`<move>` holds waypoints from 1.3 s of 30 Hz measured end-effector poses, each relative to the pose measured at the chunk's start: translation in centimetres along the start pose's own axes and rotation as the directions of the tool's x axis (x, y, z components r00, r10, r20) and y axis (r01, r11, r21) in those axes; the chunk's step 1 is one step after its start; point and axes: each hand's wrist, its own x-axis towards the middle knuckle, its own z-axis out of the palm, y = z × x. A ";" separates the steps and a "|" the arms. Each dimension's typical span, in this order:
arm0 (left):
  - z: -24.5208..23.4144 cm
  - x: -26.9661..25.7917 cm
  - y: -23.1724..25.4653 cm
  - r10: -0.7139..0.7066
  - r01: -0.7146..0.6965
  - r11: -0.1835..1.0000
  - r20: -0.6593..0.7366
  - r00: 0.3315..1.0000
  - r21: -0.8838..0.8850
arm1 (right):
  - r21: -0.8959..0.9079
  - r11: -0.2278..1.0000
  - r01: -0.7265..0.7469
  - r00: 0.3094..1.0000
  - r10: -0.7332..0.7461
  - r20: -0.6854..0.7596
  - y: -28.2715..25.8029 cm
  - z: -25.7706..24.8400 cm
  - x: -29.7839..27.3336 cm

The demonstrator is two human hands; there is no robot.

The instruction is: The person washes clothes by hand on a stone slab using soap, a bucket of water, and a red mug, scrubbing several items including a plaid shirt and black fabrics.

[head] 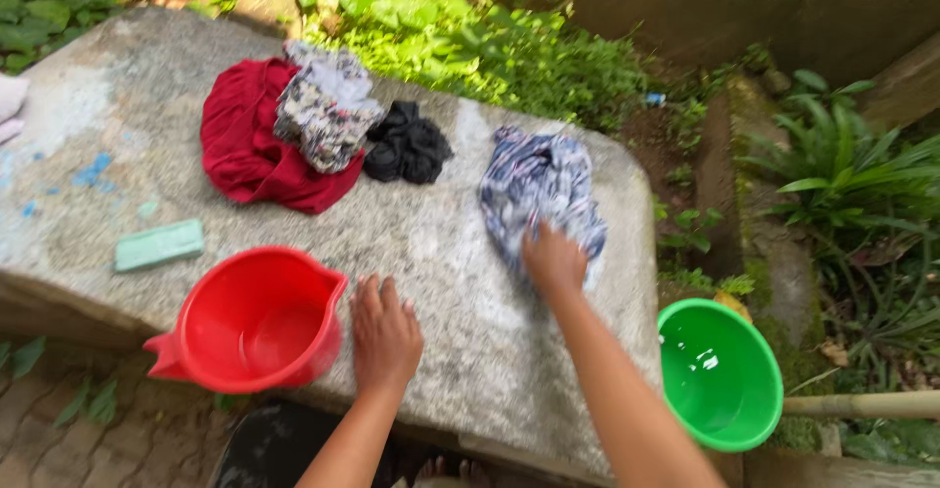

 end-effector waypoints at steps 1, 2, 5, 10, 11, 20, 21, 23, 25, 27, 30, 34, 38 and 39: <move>-0.1 0.0 0.0 -0.004 0.004 1.000 -0.005 1.000 -0.009 | 0.012 1.000 -0.018 1.000 0.017 0.019 0.5 0.2 -3.3; 0.0 0.4 0.2 -0.007 0.007 1.000 -0.009 1.000 -0.017 | -0.042 0.999 -0.004 1.000 0.003 -0.013 1.3 -0.1 -5.7; 0.5 0.4 -0.1 -0.013 0.011 0.998 0.022 1.000 0.065 | -0.124 0.992 0.007 0.999 -0.012 -0.039 1.7 1.1 -7.9; 0.1 0.1 -0.1 -0.005 0.005 1.000 -0.004 1.000 -0.005 | -0.207 0.978 -0.017 0.949 -0.049 -0.310 0.7 1.4 1.5; 0.2 0.1 -0.1 -0.004 0.004 1.000 -0.013 1.000 -0.007 | -0.152 0.988 -0.012 0.976 -0.022 -0.218 0.4 0.9 2.2; -0.3 0.0 0.1 -0.048 0.049 0.997 0.010 0.999 -0.055 | 0.214 0.976 -0.046 0.979 0.002 0.205 -5.7 3.1 -3.8; -0.4 0.0 0.3 -0.044 0.042 0.996 -0.017 0.999 -0.083 | 0.378 0.926 0.017 0.980 -0.090 0.175 -6.3 3.6 -2.7; -0.5 -0.1 0.2 -0.040 0.031 0.991 -0.069 0.997 -0.134 | 0.628 0.771 -0.106 0.972 -0.054 0.230 -7.6 3.5 1.1; -0.3 0.0 0.2 -0.045 0.040 0.994 -0.052 0.998 -0.103 | 0.145 0.953 0.265 0.944 -0.226 -0.240 -5.5 1.4 4.4; 0.0 0.1 0.1 -0.036 0.030 0.996 -0.064 0.997 -0.085 | -0.113 0.975 0.194 0.904 -0.222 -0.365 -2.9 -1.0 6.1; 0.1 0.0 -0.1 -0.031 0.024 0.997 -0.089 0.996 -0.077 | -0.100 0.970 0.224 0.965 -0.235 -0.118 1.0 -0.9 5.9; -0.2 -0.2 -0.1 -0.038 0.033 0.997 -0.060 0.998 -0.075 | -0.200 0.890 0.410 0.912 -0.406 0.059 5.0 3.9 0.9; -0.2 -0.1 0.1 -0.036 0.029 0.996 -0.074 0.997 -0.085 | 0.056 0.956 0.288 0.957 -0.284 -0.059 4.0 3.4 -5.2; -0.1 0.0 0.1 -0.032 0.025 0.996 -0.077 0.997 -0.080 | 0.061 0.965 0.254 0.964 -0.248 -0.094 2.8 2.5 -4.9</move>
